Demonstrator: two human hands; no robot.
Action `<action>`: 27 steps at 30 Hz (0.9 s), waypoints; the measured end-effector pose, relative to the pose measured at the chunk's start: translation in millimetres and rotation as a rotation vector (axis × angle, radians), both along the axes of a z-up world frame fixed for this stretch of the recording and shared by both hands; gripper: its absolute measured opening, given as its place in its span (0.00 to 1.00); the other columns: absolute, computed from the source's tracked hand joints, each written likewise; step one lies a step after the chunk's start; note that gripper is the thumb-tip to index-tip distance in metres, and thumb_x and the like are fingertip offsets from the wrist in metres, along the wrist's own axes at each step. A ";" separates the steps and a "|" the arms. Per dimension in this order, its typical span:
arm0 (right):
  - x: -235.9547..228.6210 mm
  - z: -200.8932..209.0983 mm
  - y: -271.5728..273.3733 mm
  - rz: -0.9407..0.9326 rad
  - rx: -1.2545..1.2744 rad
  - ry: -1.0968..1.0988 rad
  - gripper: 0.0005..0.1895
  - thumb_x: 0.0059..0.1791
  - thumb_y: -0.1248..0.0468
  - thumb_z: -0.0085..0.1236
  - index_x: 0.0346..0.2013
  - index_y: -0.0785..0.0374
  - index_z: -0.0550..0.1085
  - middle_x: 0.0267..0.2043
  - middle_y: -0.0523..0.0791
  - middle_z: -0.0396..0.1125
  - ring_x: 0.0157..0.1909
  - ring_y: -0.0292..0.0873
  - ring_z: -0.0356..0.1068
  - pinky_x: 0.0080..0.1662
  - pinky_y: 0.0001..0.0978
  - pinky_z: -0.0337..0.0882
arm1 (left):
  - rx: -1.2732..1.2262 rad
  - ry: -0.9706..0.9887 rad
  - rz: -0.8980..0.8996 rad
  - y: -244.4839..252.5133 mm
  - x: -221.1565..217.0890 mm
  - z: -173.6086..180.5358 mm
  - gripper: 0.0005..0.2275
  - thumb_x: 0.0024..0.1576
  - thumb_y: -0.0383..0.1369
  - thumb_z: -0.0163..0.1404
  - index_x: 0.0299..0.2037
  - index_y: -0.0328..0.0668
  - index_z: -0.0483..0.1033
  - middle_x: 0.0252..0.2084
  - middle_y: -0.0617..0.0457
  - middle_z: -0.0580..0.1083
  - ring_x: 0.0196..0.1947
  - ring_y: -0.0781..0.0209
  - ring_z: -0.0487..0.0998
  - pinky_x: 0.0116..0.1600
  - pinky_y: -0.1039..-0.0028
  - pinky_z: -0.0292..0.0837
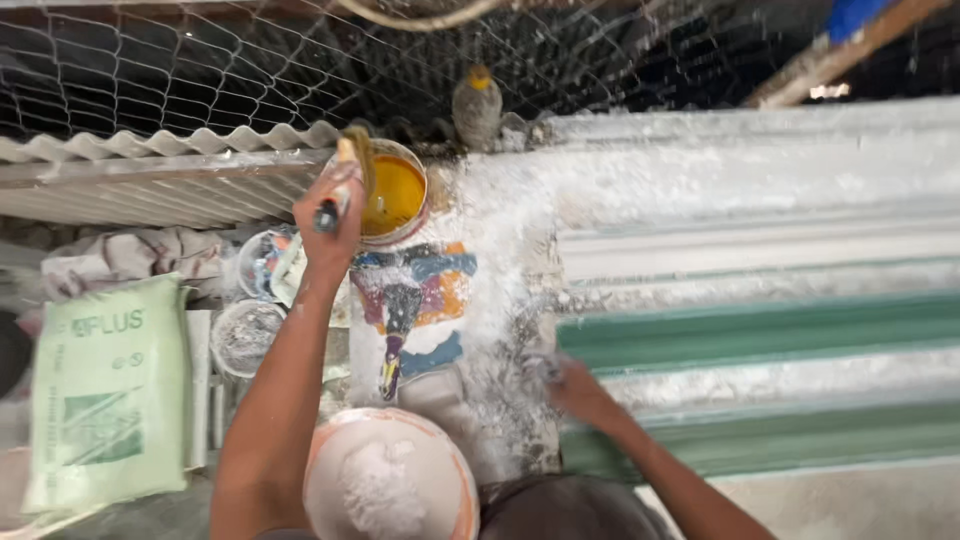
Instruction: The person mixes gypsum powder and water in a container by hand, then uses a brush to apply a liquid coating to decorative wall moldings.
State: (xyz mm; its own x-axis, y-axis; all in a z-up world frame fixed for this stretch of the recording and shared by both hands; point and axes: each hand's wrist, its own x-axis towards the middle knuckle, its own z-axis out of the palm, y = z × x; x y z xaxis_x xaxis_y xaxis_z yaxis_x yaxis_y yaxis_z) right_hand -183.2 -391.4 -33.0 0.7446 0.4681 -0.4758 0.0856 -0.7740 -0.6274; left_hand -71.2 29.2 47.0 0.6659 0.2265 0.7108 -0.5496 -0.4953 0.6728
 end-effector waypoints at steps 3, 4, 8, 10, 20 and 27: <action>-9.3 37.8 -14.7 -0.280 0.186 0.056 0.19 0.47 0.59 0.57 0.49 0.65 0.76 0.44 0.60 0.74 0.50 0.63 0.75 0.49 0.54 0.74 | -0.249 0.112 0.008 -16.5 -3.1 23.7 0.06 0.65 0.29 0.55 0.49 0.41 0.74 0.49 0.33 0.77 0.52 0.37 0.81 0.53 0.56 0.79; -10.2 27.7 -30.8 -0.407 0.195 0.062 0.20 0.47 0.58 0.57 0.49 0.66 0.77 0.44 0.61 0.74 0.49 0.63 0.75 0.48 0.57 0.72 | -0.444 0.219 0.046 -27.1 -0.8 27.4 0.12 0.67 0.29 0.53 0.59 0.48 0.68 0.55 0.30 0.73 0.54 0.36 0.80 0.51 0.55 0.82; -70.5 -2.2 -103.8 -0.888 0.343 0.153 0.24 0.47 0.68 0.54 0.59 0.70 0.73 0.49 0.61 0.73 0.50 0.56 0.74 0.52 0.51 0.74 | -1.081 0.477 -0.211 -83.6 -21.0 34.0 0.20 0.66 0.39 0.54 0.66 0.52 0.65 0.65 0.39 0.73 0.61 0.46 0.81 0.61 0.51 0.85; -86.8 40.6 -118.6 -1.102 0.345 0.177 0.23 0.50 0.66 0.51 0.60 0.70 0.72 0.54 0.63 0.70 0.53 0.59 0.73 0.54 0.54 0.74 | -0.921 0.741 -0.282 -148.0 -36.6 27.9 0.22 0.62 0.43 0.56 0.64 0.51 0.67 0.61 0.39 0.74 0.58 0.46 0.81 0.57 0.52 0.84; -186.2 -11.5 -232.9 -1.541 0.721 -0.025 0.21 0.58 0.63 0.42 0.64 0.69 0.65 0.60 0.57 0.67 0.61 0.57 0.70 0.56 0.55 0.71 | 0.136 0.457 -1.104 -429.0 -131.8 -6.3 0.09 0.57 0.35 0.61 0.45 0.45 0.84 0.45 0.47 0.82 0.44 0.50 0.85 0.48 0.65 0.81; -225.3 -17.9 -253.4 -1.688 0.792 0.020 0.22 0.57 0.59 0.46 0.64 0.66 0.66 0.59 0.52 0.67 0.57 0.52 0.72 0.54 0.49 0.71 | 0.710 0.517 -1.118 -526.4 -144.9 -93.6 0.18 0.62 0.45 0.52 0.61 0.60 0.75 0.52 0.55 0.80 0.53 0.46 0.81 0.54 0.53 0.80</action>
State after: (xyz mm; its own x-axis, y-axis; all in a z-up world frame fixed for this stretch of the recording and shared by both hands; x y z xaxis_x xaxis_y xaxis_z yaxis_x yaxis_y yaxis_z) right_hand -408.4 -644.8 -50.9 0.5966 -0.5771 -0.5577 -0.3756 0.4133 -0.8295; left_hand -216.1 -497.2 -46.6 0.4692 -0.8800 0.0743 -0.6433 -0.2829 0.7114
